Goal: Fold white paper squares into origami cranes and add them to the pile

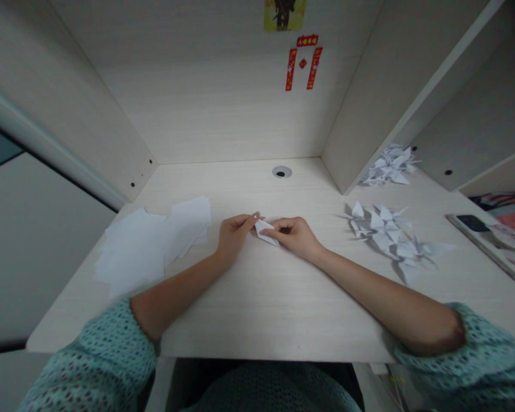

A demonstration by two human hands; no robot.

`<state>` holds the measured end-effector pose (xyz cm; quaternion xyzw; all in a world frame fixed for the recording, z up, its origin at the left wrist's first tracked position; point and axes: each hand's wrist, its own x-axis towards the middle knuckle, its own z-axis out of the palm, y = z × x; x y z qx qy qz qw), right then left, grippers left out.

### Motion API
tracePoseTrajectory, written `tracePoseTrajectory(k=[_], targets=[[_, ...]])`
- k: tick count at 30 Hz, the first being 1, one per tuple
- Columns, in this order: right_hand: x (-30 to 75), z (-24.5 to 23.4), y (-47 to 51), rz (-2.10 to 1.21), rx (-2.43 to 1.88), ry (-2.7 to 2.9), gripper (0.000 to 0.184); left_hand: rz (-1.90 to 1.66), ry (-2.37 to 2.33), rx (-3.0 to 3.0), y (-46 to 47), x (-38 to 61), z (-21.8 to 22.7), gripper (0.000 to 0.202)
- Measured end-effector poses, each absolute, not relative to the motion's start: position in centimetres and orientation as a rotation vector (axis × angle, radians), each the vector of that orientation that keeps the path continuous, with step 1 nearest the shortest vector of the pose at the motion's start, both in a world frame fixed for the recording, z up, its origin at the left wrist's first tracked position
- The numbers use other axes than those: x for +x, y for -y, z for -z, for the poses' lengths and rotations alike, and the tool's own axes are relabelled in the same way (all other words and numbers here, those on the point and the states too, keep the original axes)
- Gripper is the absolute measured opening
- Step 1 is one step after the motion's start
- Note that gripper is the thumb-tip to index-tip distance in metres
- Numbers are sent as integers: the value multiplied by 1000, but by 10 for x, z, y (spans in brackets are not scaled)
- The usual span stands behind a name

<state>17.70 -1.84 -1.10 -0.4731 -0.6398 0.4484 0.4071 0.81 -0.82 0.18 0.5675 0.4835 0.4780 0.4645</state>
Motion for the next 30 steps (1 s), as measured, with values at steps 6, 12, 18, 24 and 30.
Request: tracePoseTrajectory(k=[6,12,18,24,30], targets=[[176,7,20,-1209,-1178,1632,43,-1198,-1226,1373,9,9,-2,37],[175,5,22,-1264,-1197,1532,45,-1136,-1191,1475,10,9,-2,36],[174,6,21,-1254,-1189,1499,46,-1031,-1175,1529,8,8,2,31],[174,4,21,-1281,-1164,1551,46,-1069,-1288,1525,7,5,4,41],[173,4,20,-1318,-1177,1553,44,-1111,-1269,1473,8,7,-2,47]])
